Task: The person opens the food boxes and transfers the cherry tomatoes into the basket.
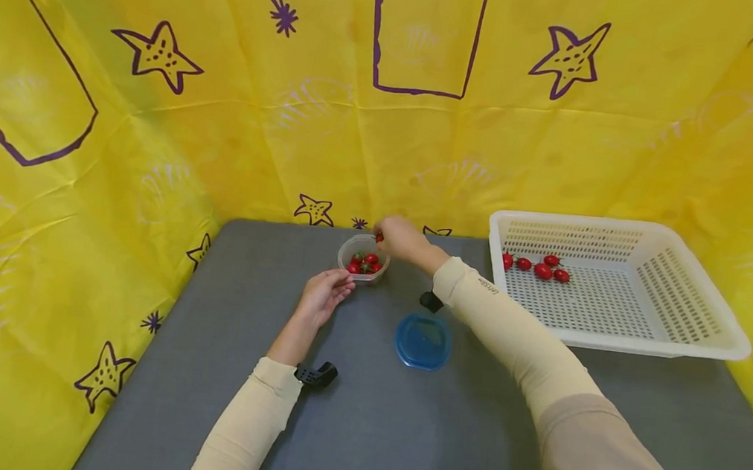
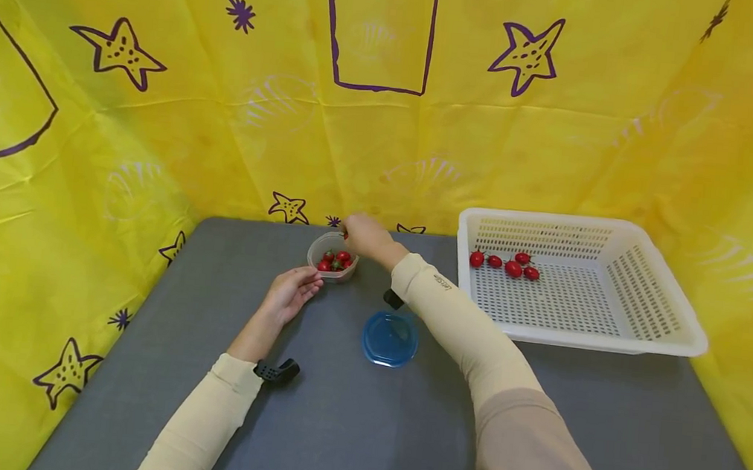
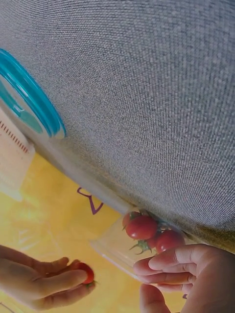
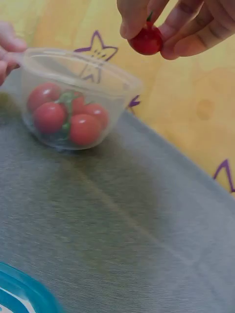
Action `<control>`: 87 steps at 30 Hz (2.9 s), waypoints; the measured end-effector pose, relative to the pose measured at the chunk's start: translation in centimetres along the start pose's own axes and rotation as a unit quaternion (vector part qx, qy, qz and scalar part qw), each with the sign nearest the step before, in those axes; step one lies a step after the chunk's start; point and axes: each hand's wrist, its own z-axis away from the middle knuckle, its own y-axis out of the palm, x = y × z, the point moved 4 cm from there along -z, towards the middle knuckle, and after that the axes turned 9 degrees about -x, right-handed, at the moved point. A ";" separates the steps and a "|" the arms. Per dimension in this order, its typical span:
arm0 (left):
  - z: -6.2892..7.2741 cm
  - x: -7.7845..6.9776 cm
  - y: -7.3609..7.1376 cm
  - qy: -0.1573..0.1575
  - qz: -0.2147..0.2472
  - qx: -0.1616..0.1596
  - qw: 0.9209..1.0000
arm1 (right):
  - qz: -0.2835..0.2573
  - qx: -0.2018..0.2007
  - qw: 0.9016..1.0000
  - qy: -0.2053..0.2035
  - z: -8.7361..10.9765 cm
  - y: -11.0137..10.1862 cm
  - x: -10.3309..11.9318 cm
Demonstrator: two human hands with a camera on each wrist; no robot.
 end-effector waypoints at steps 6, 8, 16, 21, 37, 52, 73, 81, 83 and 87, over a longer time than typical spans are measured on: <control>-0.1 -0.2 0.0 -0.004 -0.005 0.001 1.000 | -0.017 -0.016 1.000 -0.012 0.2 -1.8 -0.8; -0.1 -0.2 0.0 -0.006 -0.007 0.001 1.000 | -0.020 -0.018 0.999 -0.021 0.3 -2.2 -1.1; -0.1 -0.1 0.0 -0.012 -0.010 -0.003 1.000 | -0.036 -0.023 0.998 -0.042 0.7 -3.6 -2.3; -0.2 -0.2 0.1 -0.015 -0.005 -0.006 1.000 | -0.048 -0.039 0.996 -0.058 1.1 -5.0 -2.8; -0.1 0.3 -0.1 -0.016 -0.012 -0.009 1.000 | -0.028 -0.020 0.999 -0.014 3.7 -9.4 -6.6; -0.4 0.2 0.0 -0.005 0.012 0.003 1.000 | -0.003 -0.055 0.998 0.031 6.6 -12.8 -11.9; 0.0 0.1 0.1 -0.002 0.002 0.003 1.000 | -0.004 -0.051 0.993 0.104 11.0 -13.8 -17.2; -0.1 0.3 -0.1 -0.007 0.002 -0.002 1.000 | 0.002 -0.035 0.990 0.136 12.6 -12.9 -19.9; -0.2 0.3 -0.1 -0.009 0.003 -0.002 1.000 | 0.006 -0.029 0.989 0.144 12.9 -12.7 -20.6; -0.2 0.3 -0.1 -0.011 0.001 -0.004 1.000 | 0.015 -0.018 0.987 0.159 13.6 -12.4 -21.8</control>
